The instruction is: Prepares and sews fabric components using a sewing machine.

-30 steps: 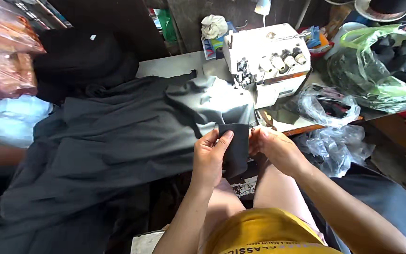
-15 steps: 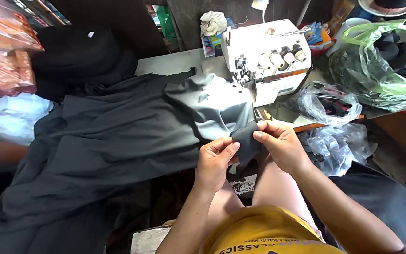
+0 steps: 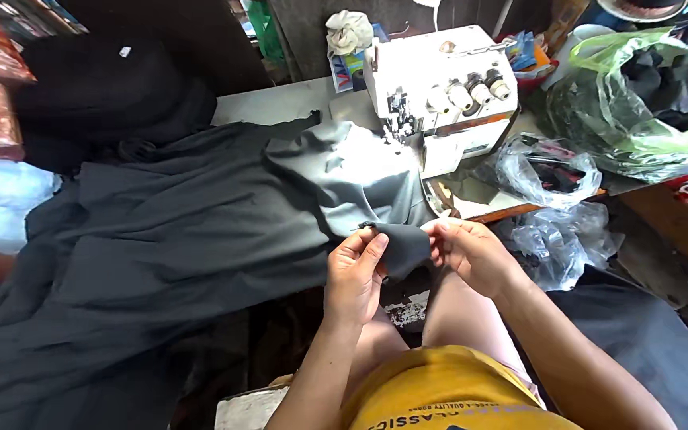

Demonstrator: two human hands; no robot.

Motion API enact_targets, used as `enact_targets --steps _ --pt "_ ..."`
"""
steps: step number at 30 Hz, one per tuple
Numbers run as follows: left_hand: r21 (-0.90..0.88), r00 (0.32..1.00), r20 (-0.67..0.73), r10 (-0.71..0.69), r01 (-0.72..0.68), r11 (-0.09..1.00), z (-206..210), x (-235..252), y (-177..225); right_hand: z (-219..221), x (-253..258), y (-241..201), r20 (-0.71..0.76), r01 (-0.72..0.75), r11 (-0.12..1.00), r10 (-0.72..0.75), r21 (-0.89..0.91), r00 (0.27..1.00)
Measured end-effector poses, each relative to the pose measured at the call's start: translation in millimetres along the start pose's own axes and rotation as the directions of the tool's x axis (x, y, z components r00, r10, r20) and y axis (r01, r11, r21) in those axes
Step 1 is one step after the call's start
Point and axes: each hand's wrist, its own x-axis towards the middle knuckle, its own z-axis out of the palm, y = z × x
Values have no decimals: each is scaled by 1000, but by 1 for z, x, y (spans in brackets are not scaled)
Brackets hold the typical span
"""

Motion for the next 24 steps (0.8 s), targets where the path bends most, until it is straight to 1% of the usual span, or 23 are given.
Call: enact_targets --steps 2,4,6,7,8,9,10,11,12,13,14,16,18,20,22,24 --pt "-3 1000 0 -3 3 1000 -1 1 -1 0 -1 1 78 -30 999 28 23 997" --pt "-8 1000 12 -10 10 1000 -2 1 -2 2 -1 1 97 14 1000 -15 18 995" --pt "29 1000 10 -12 12 1000 -2 3 -3 1 1 0 103 59 998 -60 16 993" --pt "99 1000 0 19 -19 995 -3 4 -4 1 2 1 102 78 997 -80 19 992" --pt "234 994 -1 110 -106 966 -5 5 -7 1 2 1 98 102 994 -104 26 990" --pt "416 965 33 259 -249 875 -10 6 -12 2 3 3 84 128 991 -131 40 988" --pt "573 903 101 418 -396 718 -15 7 -16 3 3 4 58 154 987 -156 49 986" --pt "657 829 165 535 -497 567 -17 6 -17 4 3 5 24 181 982 -182 52 983" --pt "676 771 223 596 -563 475 -15 3 -16 6 3 6 -12 208 977 -208 47 978" --pt "653 753 273 598 -602 460 -11 -3 -14 9 2 7 -28 231 972 -230 40 973" --pt "615 760 316 568 -620 487 -5 -8 -14 11 0 8 -17 248 968 -248 25 969" --pt "593 783 371 500 -614 522 2 -11 -20 15 -4 9 69 286 958 -283 -35 957" --pt "608 784 359 507 -608 510 4 -7 -22 16 -5 8 132 338 934 -323 -114 937" --pt "619 790 351 503 -598 508 0 -2 -18 11 -2 8 131 351 921 -331 -171 934" --pt "635 845 325 425 -528 564 -10 3 -12 5 -3 8 97 302 931 -288 -206 953" --pt "614 906 257 336 -421 667 -26 11 -6 -3 -2 4 48 233 944 -228 -232 973"
